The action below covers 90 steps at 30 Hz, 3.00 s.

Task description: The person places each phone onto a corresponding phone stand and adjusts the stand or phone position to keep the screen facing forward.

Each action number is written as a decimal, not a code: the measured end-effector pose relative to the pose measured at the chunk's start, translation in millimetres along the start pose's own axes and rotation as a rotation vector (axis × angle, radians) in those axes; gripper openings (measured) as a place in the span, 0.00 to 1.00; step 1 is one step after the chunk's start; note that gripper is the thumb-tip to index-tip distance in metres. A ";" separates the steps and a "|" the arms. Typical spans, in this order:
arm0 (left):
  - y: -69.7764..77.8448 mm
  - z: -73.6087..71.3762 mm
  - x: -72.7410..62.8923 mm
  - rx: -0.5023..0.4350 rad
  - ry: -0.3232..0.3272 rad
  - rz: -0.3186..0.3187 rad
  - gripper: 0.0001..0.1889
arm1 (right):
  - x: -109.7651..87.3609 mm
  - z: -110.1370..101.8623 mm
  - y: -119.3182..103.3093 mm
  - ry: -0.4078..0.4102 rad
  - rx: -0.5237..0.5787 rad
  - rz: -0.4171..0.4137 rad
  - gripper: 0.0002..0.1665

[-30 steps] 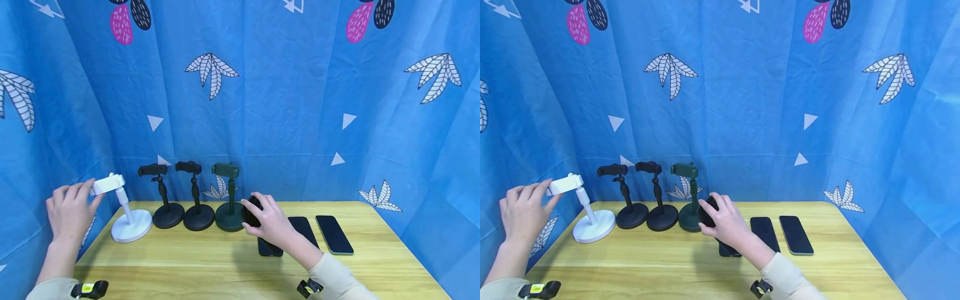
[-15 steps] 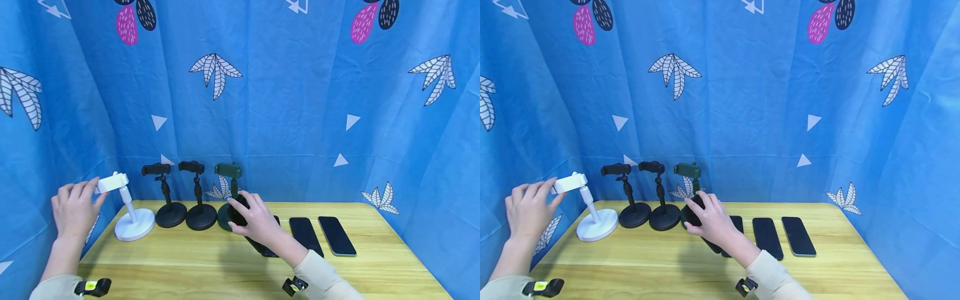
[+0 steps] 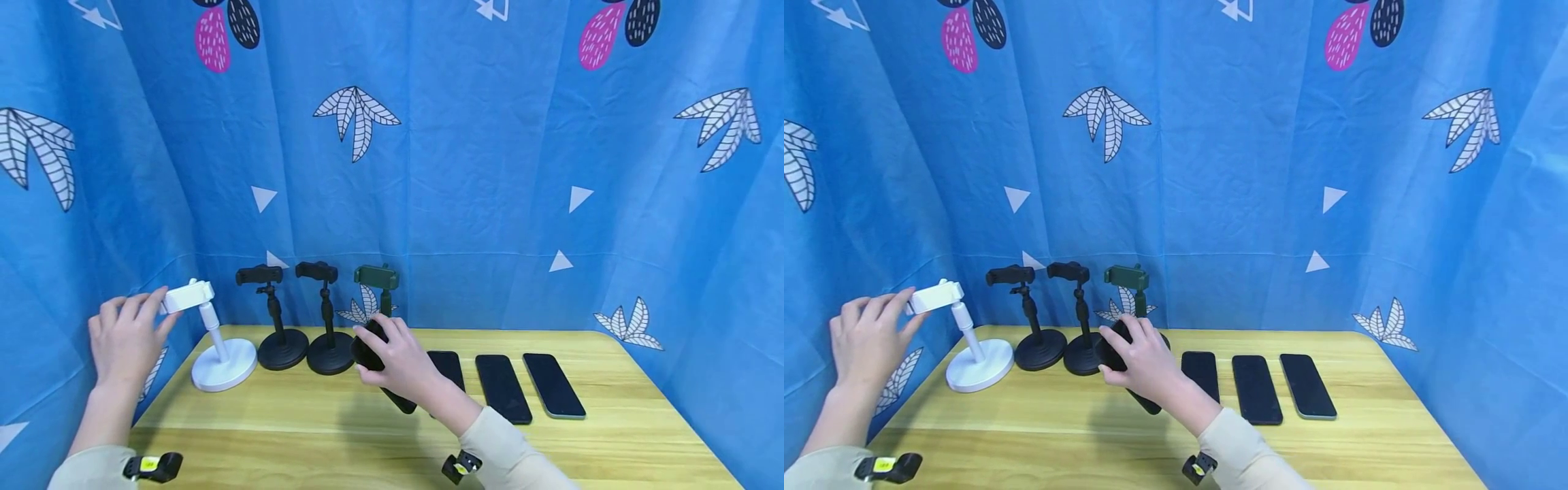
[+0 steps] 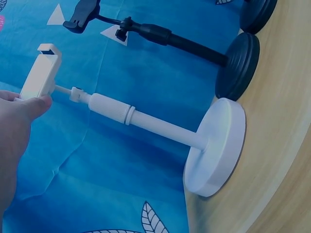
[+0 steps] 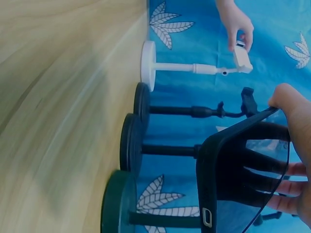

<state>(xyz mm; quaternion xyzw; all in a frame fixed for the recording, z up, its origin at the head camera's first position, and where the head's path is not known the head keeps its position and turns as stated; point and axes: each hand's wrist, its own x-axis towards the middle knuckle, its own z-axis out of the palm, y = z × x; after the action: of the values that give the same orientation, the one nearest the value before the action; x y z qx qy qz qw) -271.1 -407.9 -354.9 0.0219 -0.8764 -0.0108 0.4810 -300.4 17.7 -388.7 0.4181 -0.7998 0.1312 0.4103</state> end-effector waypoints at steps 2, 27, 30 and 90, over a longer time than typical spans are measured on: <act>0.5 -0.2 0.0 -0.003 -0.006 -0.005 0.32 | 2.1 3.8 -2.2 0.006 0.002 -0.005 0.33; 1.6 0.8 -0.5 -0.026 0.017 -0.015 0.31 | 25.4 32.7 -26.9 -0.029 0.029 0.008 0.33; 0.3 1.7 -0.1 -0.030 0.046 0.000 0.30 | 29.9 34.4 -29.0 -0.034 0.034 0.009 0.33; -4.9 6.8 1.0 -0.061 0.067 0.004 0.29 | 109.2 68.3 -78.0 -0.025 0.114 -0.052 0.33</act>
<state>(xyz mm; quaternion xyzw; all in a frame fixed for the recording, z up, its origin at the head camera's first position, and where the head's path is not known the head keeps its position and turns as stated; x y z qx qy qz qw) -277.2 -412.9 -357.9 0.0056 -0.8591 -0.0358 0.5105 -311.4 -129.3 -358.3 0.4629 -0.7850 0.1605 0.3791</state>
